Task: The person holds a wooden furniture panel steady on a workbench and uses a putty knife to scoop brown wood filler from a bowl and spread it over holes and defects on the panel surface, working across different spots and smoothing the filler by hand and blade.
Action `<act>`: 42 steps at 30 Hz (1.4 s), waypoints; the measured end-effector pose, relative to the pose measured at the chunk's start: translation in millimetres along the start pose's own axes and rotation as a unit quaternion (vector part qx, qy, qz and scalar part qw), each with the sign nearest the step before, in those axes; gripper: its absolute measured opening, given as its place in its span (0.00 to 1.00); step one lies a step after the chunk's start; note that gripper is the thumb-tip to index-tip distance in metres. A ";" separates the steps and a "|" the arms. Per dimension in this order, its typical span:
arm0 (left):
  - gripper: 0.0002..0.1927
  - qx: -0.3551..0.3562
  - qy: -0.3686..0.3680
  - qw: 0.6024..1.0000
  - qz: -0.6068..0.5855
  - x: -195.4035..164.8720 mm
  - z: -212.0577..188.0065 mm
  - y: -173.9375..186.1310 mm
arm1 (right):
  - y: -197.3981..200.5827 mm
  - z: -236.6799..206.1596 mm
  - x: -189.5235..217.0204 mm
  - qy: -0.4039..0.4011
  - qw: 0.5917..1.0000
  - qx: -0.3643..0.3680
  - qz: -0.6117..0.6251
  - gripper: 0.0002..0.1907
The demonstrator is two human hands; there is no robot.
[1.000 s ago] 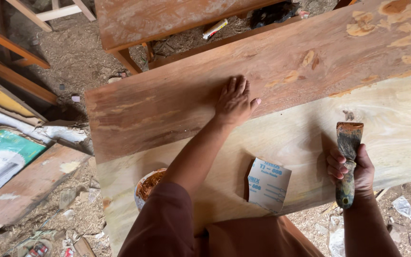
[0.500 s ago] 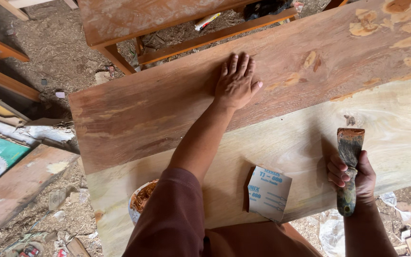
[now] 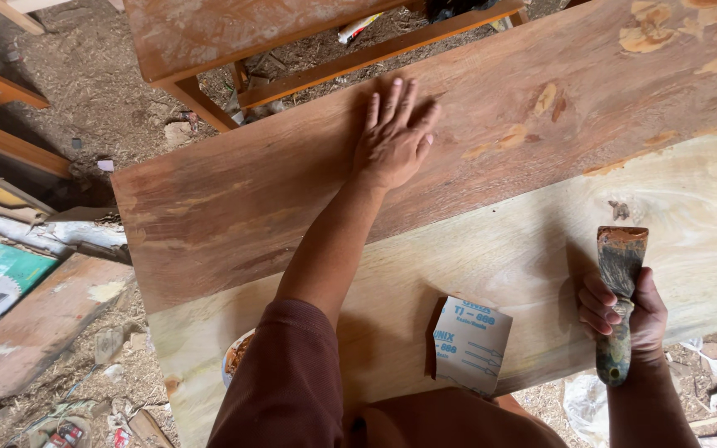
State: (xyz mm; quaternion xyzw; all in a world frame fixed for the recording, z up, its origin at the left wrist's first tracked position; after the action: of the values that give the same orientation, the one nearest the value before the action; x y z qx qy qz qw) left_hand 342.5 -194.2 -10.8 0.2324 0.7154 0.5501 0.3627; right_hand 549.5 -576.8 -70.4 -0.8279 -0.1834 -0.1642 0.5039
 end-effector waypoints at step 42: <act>0.28 -0.059 -0.075 0.995 0.024 0.7 0.9 -4.8 | 2.2 -0.3 -4.1 -0.003 0.999 0.026 0.037 0.35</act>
State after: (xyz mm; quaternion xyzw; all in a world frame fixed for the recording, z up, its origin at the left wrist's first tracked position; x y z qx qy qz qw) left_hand 343.1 -194.5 -15.7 0.2686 0.6466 0.5808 0.4152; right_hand 547.0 -578.6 -73.8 -0.8214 -0.1584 -0.1378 0.5303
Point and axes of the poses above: each hand's wrist, its own z-axis towards the middle knuckle, its own y-axis out of the back of the hand, x = y × z, the point moved 8 cm from there along z, towards the middle knuckle, and after that the axes turned 3 degrees about -y, right-handed, at the moved point
